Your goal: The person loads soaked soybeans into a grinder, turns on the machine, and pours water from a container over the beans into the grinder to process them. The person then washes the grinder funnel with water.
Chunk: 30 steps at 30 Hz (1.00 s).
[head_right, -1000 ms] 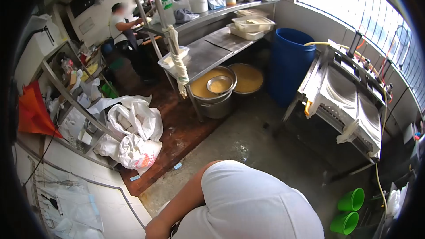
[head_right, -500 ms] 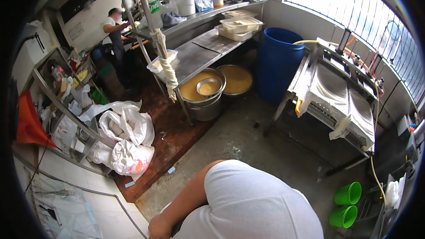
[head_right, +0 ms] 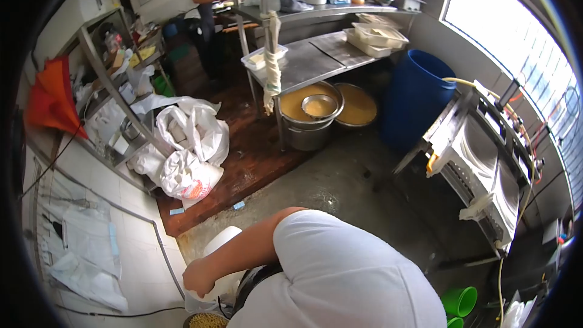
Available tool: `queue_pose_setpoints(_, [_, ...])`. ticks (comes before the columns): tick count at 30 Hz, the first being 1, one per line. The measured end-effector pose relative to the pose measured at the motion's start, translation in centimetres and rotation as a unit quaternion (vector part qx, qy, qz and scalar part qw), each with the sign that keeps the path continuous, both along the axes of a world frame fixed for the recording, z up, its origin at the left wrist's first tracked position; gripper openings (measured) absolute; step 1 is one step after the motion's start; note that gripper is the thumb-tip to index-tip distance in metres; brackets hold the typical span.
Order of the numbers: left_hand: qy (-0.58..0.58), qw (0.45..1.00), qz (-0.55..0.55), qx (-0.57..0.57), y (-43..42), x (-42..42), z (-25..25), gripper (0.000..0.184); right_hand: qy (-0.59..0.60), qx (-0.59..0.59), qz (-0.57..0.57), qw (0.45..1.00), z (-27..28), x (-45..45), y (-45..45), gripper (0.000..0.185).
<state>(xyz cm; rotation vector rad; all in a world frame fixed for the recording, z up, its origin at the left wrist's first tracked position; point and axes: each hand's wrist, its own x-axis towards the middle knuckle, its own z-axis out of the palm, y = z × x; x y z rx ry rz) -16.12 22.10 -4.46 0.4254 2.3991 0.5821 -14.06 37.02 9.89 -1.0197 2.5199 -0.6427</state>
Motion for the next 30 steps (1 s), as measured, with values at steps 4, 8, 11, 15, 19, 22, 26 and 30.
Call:
queue_pose_setpoints(4, [-0.003, 1.0, 0.025, 0.0, -2.3, 0.9, 0.0, 0.084, 0.058, 0.055, 0.122, 0.989, 0.6, 1.1, -6.0, 0.042])
queue_pose_setpoints(8, [-0.007, 0.999, 0.044, -0.001, -4.0, 1.3, 0.0, 0.083, 0.097, 0.111, 0.253, 0.956, 2.2, 1.9, -10.7, 0.048])
queue_pose_setpoints(11, [-0.008, 0.998, 0.056, -0.003, -5.0, 1.5, -0.1, 0.083, 0.128, 0.034, 0.264, 0.955, -1.0, 0.3, -14.7, 0.06])
queue_pose_setpoints(15, [-0.012, 0.998, 0.067, -0.013, -6.2, 1.3, -0.5, 0.083, 0.132, -0.082, 0.25, 0.956, -5.6, -1.3, -14.3, 0.07])
queue_pose_setpoints(19, [-0.022, 0.995, 0.087, -0.035, -8.6, 1.6, -1.7, 0.083, 0.071, -0.272, 0.191, 0.941, -8.4, 0.8, -9.6, 0.073])
queue_pose_setpoints(22, [-0.035, 0.991, 0.111, -0.06, -11.8, 2.4, -2.8, 0.082, -0.04, -0.222, 0.105, 0.969, -0.8, 3.8, -3.8, 0.058])
queue_pose_setpoints(26, [-0.142, 0.964, 0.203, -0.093, -19.9, 5.7, -4.4, 0.082, -0.072, -0.113, 0.068, 0.989, 0.7, 4.6, -1.6, 0.074])
queue_pose_setpoints(30, [0.099, 0.972, 0.089, -0.196, -20.4, 12.5, -0.2, 0.064, -0.092, -0.083, 0.013, 0.992, 0.2, 4.0, -0.9, 0.079])
